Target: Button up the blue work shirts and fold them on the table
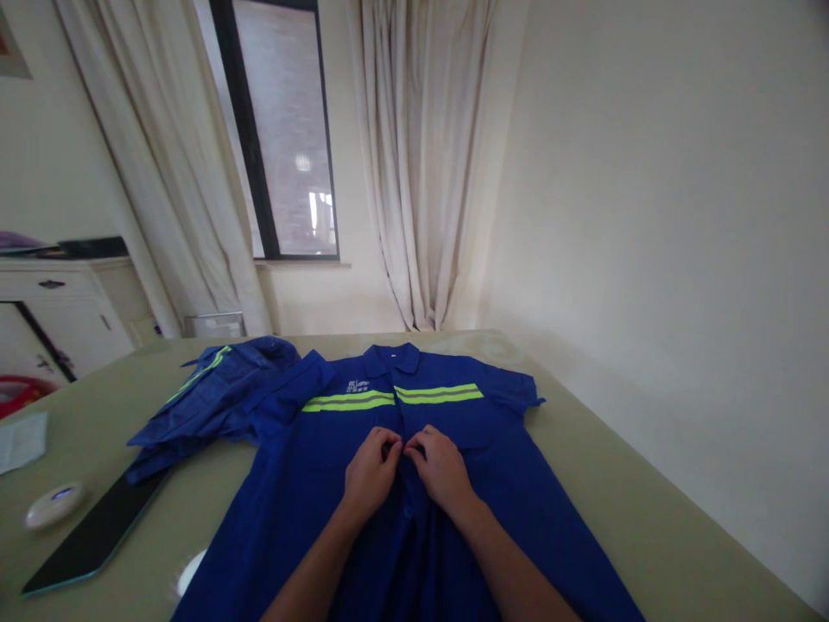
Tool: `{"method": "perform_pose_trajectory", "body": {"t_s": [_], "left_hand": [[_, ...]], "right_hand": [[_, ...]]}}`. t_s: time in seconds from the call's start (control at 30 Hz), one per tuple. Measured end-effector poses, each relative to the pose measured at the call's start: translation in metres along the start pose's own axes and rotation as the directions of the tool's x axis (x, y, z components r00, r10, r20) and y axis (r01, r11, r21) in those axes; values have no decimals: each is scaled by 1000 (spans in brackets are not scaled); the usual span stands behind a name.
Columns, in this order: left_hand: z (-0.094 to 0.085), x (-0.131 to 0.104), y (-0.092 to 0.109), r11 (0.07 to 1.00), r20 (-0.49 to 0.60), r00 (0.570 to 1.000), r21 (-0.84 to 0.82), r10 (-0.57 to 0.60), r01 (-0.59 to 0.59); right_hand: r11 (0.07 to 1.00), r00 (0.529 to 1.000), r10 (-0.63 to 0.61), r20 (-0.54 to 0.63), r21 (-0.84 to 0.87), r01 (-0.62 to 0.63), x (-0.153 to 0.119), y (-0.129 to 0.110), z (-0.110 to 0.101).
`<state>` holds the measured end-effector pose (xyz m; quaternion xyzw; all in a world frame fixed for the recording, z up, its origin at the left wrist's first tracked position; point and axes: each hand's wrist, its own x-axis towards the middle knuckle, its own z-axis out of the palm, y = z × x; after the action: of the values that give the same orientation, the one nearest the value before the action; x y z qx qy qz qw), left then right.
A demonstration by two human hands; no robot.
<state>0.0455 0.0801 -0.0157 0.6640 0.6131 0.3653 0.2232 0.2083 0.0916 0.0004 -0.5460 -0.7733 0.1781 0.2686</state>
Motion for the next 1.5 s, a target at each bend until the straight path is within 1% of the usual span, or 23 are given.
{"method": "perform_pose_trajectory", "body": {"t_s": [0.1,0.2,0.23,0.3,0.33,0.4,0.47,0.53,0.6,0.7,0.77,0.8,0.87,0.93,1.0,1.07,1.1,1.17,1.27,1.37,1.5], "left_hand": [[1,1,-4,998,13,998,-20,54,-53],[0,-4,0,996,18,996,7,88,-88],[0,-7,3,993,32,993,44,113,-114],[1,-15,12,967,106,980,176,169,-186],[2,-19,17,941,158,969,256,187,-223],[4,-28,25,881,259,947,381,190,-281],[5,-39,30,849,313,933,429,179,-307],[5,-51,32,833,348,921,445,177,-328],[5,-67,32,828,366,914,449,172,-336],[5,-91,34,845,363,917,429,164,-321],[2,-99,37,859,354,920,406,167,-312],[0,-99,40,866,341,926,402,158,-296],[-5,-89,46,884,271,958,419,97,-208],[-9,-68,51,904,143,990,426,-19,-44],[-9,-42,54,909,21,991,400,-134,115],[-5,-20,52,909,-47,979,367,-196,199],[-2,-12,49,909,-64,977,358,-205,214],[4,-4,43,918,-65,978,340,-196,206],[9,-2,31,957,-21,983,223,-184,184],[9,-2,21,976,-10,980,84,-200,200],[10,2,16,979,-28,979,19,-203,203]], "right_hand": [[997,996,42,-84,73,-35,3,4,2],[977,991,46,-126,213,-18,7,10,1],[967,990,40,-138,253,-4,8,12,-1],[960,987,38,-157,278,8,7,14,-4],[969,987,52,-152,246,-14,6,13,-6],[989,989,106,-105,117,-93,4,9,-11],[986,985,165,-48,-18,-166,2,2,-15],[975,979,201,-26,-89,-203,2,-7,-19],[977,985,173,-17,-127,-173,4,-14,-20],[984,998,48,32,-175,-42,5,-18,-16],[987,999,-19,48,-161,26,4,-15,-10],[990,998,-35,49,-137,41,3,-12,-7],[996,997,-58,41,-72,61,1,-5,-3],[998,997,-65,39,-1,65,1,0,-1],[997,997,-61,50,52,58,2,4,-1],[995,995,-73,67,79,68,3,7,-1],[994,994,-79,69,83,73,3,8,-2],[994,995,-82,64,72,77,2,8,-2],[997,997,-58,56,44,55,1,7,-3],[997,999,-42,32,65,40,2,5,-5],[991,998,-66,10,114,65,5,5,-7]]}}
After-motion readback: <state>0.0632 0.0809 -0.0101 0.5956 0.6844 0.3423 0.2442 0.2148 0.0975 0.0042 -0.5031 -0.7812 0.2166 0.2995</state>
